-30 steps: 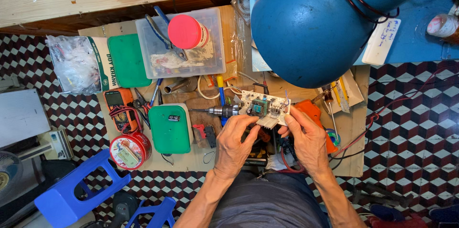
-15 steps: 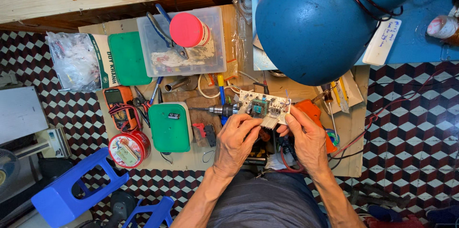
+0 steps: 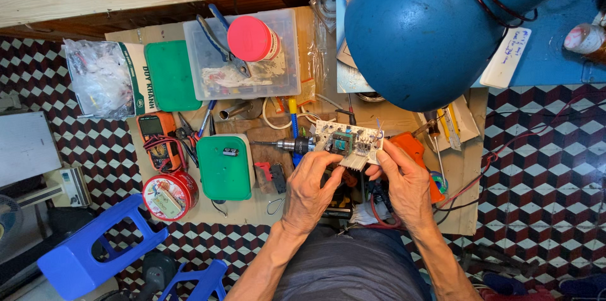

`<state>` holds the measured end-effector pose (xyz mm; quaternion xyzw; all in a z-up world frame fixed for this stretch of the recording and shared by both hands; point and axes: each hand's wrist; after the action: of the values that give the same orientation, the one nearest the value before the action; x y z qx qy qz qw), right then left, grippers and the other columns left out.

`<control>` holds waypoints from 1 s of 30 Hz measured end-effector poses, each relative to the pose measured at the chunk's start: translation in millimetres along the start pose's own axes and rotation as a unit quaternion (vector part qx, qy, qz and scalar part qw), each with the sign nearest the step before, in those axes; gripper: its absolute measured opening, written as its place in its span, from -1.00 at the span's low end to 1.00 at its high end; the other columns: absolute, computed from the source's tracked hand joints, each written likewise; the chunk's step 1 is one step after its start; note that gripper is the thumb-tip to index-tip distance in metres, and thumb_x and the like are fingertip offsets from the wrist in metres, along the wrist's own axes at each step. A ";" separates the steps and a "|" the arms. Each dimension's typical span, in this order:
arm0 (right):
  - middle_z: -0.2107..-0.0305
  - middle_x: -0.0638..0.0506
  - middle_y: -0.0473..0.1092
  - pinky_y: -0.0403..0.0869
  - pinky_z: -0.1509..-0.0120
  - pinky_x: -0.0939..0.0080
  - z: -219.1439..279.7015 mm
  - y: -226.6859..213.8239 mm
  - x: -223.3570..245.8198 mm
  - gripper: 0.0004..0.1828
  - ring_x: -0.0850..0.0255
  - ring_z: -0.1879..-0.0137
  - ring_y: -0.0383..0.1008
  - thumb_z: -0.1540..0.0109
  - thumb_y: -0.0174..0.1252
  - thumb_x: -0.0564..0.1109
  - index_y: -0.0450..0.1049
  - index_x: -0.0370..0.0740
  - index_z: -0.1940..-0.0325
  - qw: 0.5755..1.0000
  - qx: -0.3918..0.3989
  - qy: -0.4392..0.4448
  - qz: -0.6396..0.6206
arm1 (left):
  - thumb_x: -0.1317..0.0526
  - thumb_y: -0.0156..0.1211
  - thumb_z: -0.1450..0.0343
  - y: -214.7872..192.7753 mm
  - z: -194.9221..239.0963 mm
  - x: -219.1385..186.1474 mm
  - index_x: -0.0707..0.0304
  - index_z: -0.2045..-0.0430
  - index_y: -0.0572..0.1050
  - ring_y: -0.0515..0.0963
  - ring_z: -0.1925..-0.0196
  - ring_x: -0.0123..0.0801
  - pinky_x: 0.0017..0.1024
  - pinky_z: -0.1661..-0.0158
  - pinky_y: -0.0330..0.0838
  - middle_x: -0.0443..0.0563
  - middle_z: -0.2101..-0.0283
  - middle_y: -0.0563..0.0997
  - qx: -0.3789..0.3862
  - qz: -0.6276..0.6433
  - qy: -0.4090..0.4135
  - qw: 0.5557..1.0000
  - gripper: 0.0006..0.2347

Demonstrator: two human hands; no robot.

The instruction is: The person uses a magnifying glass to inspect a green circuit board, then applies heat with an orange heat gun to various components. They also use a screwdriver to adjust parts on the board and flip it over to work on both sides.

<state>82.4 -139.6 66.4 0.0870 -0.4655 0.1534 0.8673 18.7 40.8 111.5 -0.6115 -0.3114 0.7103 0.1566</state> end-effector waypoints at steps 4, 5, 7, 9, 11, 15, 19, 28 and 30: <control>0.28 -0.05 0.55 0.54 0.17 0.33 -1.0 0.6 -2.4 -0.57 0.33 0.27 0.52 -0.39 0.01 -0.14 0.41 -0.35 -0.33 1.000 -0.001 0.015 -0.013 | 0.37 0.37 -0.37 -0.3 1.5 1.0 0.30 0.17 0.52 0.65 0.10 -0.17 -0.31 0.12 0.58 0.06 0.14 0.58 0.001 0.000 -0.002 1.000 -0.79; 0.29 -0.05 0.55 0.54 0.17 0.33 -1.2 0.5 -2.8 -0.56 0.33 0.27 0.52 -0.39 0.01 -0.13 0.41 -0.34 -0.33 1.000 -0.001 0.012 -0.012 | 0.37 0.37 -0.37 0.0 1.5 0.9 0.30 0.17 0.52 0.65 0.10 -0.17 -0.32 0.12 0.58 0.06 0.13 0.58 -0.001 0.002 -0.003 1.000 -0.79; 0.32 -0.05 0.55 0.53 0.17 0.33 -1.0 0.4 -3.0 -0.55 0.33 0.28 0.52 -0.39 0.01 -0.13 0.40 -0.34 -0.34 1.000 0.000 0.008 -0.011 | 0.36 0.37 -0.37 -0.3 1.7 0.4 0.30 0.16 0.52 0.66 0.10 -0.17 -0.32 0.11 0.58 0.05 0.13 0.58 -0.002 0.005 -0.003 1.000 -0.79; 0.34 -0.05 0.54 0.52 0.16 0.34 -1.1 -0.1 -2.1 -0.55 0.33 0.28 0.51 -0.40 0.02 -0.12 0.41 -0.34 -0.34 1.000 0.000 0.007 -0.007 | 0.36 0.36 -0.37 -0.4 0.8 -0.3 0.30 0.16 0.52 0.66 0.09 -0.17 -0.32 0.10 0.58 0.05 0.13 0.58 -0.002 0.005 -0.001 1.000 -0.79; 0.35 -0.04 0.54 0.51 0.16 0.35 -0.7 -0.2 -0.4 -0.55 0.34 0.29 0.51 -0.40 0.02 -0.12 0.41 -0.34 -0.34 1.000 0.000 0.007 -0.005 | 0.36 0.37 -0.37 -0.6 -0.1 -1.3 0.30 0.15 0.53 0.65 0.10 -0.17 -0.32 0.11 0.58 0.05 0.13 0.58 -0.001 0.000 0.001 1.000 -0.79; 0.42 0.00 0.52 0.49 0.21 0.37 -2.1 -1.1 5.8 -0.57 0.36 0.34 0.48 -0.39 0.01 -0.10 0.45 -0.32 -0.31 0.999 -0.001 0.023 0.024 | 0.37 0.35 -0.37 -2.2 -1.2 -1.3 0.30 0.12 0.58 0.63 0.12 -0.16 -0.31 0.13 0.56 0.08 0.15 0.57 0.008 -0.012 0.013 1.000 -0.78; 0.55 0.01 0.47 0.43 0.33 0.35 -13.8 -3.4 12.8 -0.57 0.37 0.44 0.42 -0.38 0.01 -0.07 0.49 -0.27 -0.28 0.996 0.017 0.059 0.071 | 0.35 0.29 -0.42 0.8 -4.8 4.4 0.32 0.12 0.61 0.61 0.19 -0.21 -0.34 0.18 0.51 0.08 0.20 0.55 0.033 0.026 -0.032 0.999 -0.82; 0.49 0.04 0.45 0.41 0.34 0.37 -23.9 5.7 13.5 -0.49 0.37 0.40 0.43 -0.42 -0.03 0.11 0.60 -0.37 -0.06 0.994 0.072 0.081 -0.014 | 0.26 0.25 -0.45 10.6 8.1 27.6 0.41 0.12 0.64 0.58 0.30 -0.49 -0.54 0.29 0.50 -0.03 0.24 0.56 0.050 0.249 -0.253 0.933 -0.79; 0.44 0.04 0.46 0.40 0.33 0.38 -22.9 8.9 14.2 -0.48 0.36 0.39 0.44 -0.41 -0.05 0.14 0.55 -0.32 -0.13 0.990 0.067 0.100 -0.071 | 0.23 0.24 -0.45 13.3 9.4 29.8 0.44 0.11 0.60 0.62 0.28 -0.53 -0.57 0.26 0.57 -0.10 0.22 0.56 0.035 0.329 -0.300 0.895 -0.76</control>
<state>104.6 -121.9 65.6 0.1620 -0.3574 0.1300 0.9106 5.6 46.3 80.7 -0.4312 -0.0993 0.8813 -0.1660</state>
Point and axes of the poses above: each hand's wrist, its own z-axis away from the middle knuckle, its own y-axis out of the palm, x = y × z
